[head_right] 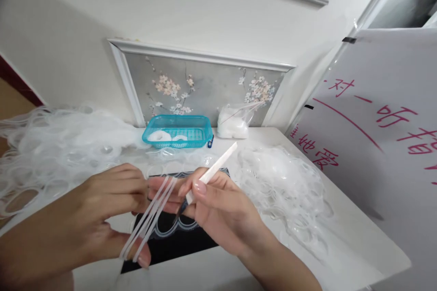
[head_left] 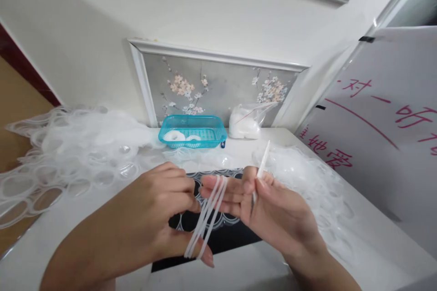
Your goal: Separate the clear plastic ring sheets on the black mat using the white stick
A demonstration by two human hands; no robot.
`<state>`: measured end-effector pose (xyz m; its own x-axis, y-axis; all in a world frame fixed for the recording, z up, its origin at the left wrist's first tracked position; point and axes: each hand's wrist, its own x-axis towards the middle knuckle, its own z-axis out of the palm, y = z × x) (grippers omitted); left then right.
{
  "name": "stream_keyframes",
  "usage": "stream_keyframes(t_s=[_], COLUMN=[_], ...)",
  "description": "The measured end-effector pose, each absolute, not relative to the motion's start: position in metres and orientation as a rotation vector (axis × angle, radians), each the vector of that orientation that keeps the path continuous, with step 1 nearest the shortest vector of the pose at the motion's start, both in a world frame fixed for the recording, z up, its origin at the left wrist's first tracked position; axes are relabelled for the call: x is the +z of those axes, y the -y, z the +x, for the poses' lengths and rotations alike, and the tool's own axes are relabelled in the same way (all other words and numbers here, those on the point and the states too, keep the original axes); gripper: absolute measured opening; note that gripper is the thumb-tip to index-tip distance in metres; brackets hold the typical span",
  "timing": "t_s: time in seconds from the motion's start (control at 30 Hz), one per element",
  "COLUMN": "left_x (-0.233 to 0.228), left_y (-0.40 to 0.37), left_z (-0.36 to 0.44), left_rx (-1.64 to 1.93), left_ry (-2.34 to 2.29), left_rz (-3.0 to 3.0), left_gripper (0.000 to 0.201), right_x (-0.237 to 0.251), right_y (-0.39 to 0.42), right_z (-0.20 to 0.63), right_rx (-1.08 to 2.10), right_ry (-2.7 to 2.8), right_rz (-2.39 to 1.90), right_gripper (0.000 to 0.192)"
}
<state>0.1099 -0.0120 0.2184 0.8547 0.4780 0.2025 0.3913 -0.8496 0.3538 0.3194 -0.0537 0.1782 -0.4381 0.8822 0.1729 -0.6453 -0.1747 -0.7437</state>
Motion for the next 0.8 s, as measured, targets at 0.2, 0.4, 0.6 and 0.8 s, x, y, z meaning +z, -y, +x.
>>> stream_keyframes(t_s=[0.2, 0.4, 0.6, 0.8], left_x=[0.216, 0.212, 0.206, 0.210], left_y=[0.008, 0.008, 0.006, 0.008], left_z=[0.116, 0.118, 0.120, 0.125], left_rx=[0.316, 0.260, 0.319, 0.230], left_ry=[-0.676, -0.696, -0.719, -0.803], left_rz=[2.673, 2.654, 2.708, 2.679], left_gripper=[0.030, 0.031, 0.036, 0.032], right_x=[0.185, 0.188, 0.189, 0.190], right_y=[0.059, 0.060, 0.060, 0.061], right_z=[0.327, 0.329, 0.335, 0.334], right_rx=[1.875, 1.895, 1.818, 1.804], right_ry=[0.958, 0.935, 0.953, 0.987], right_rz=[-0.403, -0.382, -0.495, -0.465], right_gripper=[0.017, 0.015, 0.018, 0.015])
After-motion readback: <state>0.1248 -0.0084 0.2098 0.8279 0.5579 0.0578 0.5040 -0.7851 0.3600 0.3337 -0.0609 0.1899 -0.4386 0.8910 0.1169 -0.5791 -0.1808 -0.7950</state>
